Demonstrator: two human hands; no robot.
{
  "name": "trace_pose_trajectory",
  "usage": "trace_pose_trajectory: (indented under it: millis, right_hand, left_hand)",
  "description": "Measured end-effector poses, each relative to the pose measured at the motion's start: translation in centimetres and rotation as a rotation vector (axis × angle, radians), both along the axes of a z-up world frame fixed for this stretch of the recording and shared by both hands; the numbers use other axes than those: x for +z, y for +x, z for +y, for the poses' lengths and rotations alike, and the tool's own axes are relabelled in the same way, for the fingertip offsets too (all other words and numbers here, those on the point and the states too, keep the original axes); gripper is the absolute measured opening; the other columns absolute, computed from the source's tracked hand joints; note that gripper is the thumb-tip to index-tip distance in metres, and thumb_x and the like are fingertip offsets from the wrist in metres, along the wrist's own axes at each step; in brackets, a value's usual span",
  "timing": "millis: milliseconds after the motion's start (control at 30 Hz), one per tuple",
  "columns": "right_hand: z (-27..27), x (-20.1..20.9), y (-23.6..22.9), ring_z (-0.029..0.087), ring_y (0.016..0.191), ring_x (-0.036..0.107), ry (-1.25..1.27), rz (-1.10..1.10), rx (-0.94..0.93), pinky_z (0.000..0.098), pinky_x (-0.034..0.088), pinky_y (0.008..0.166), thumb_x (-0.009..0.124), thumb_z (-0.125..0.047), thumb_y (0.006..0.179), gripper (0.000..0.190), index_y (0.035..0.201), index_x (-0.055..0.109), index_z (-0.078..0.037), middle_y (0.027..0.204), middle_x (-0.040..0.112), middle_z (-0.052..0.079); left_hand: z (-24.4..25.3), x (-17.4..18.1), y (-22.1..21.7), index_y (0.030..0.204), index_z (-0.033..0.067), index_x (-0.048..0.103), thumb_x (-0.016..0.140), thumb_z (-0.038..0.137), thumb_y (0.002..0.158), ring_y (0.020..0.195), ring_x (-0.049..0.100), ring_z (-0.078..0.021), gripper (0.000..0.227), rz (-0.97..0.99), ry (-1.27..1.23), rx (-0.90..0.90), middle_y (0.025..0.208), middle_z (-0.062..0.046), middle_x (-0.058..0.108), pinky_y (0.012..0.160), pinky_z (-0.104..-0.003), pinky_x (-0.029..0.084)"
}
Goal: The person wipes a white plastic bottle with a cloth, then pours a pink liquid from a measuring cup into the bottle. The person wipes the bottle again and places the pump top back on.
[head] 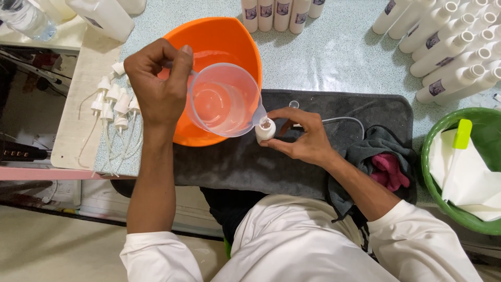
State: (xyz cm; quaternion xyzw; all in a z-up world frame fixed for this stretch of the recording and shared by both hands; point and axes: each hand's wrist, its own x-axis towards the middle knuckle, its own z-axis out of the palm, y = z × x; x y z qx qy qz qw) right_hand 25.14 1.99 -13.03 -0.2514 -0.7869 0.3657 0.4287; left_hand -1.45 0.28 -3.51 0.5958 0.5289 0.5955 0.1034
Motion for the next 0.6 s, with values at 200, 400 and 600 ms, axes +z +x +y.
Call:
trace_pose_trajectory:
  millis: [200,400,600]
  right_hand:
    - [-0.7,1.9,0.0,0.014,0.089,0.071,-0.027,-0.001,0.014,0.0237,0.062,0.071,0.094,-0.021,0.077,0.044,0.114,0.073,-0.008,0.109,0.077,0.008]
    - [-1.1,4.3,-0.4,0.026,0.089,0.076,-0.111,0.110,0.044,0.0332,0.062,0.066,0.095,-0.010,0.073,0.047,0.116,0.075,-0.002,0.098,0.079,0.015]
    - [0.2,8.5,-1.5,0.026,0.084,0.074,-0.022,0.026,0.041,0.0324,0.060,0.064,0.095,-0.009,0.073,0.047,0.114,0.075,0.001,0.094,0.077,0.016]
  left_hand:
    - [-0.5,-2.0,-0.9,0.068,0.0095,0.050,0.068,0.008,0.102,0.060,0.052,-0.0094,0.038,-0.327,-0.027,0.105,0.061,-0.001,0.052,0.063,-0.026,0.045]
    - [-2.6,-3.1,-0.6,0.081,0.0091,0.064,0.079,0.024,0.100,0.063,0.041,-0.0028,0.028,-0.446,0.048,0.190,0.064,0.000,0.053,0.061,-0.020,0.039]
    - [-4.9,-4.8,1.2,0.093,0.0079,0.068,0.089,0.023,0.089,0.070,0.056,-0.0032,0.026,-0.462,0.077,0.268,0.072,0.000,0.063,0.077,-0.021,0.050]
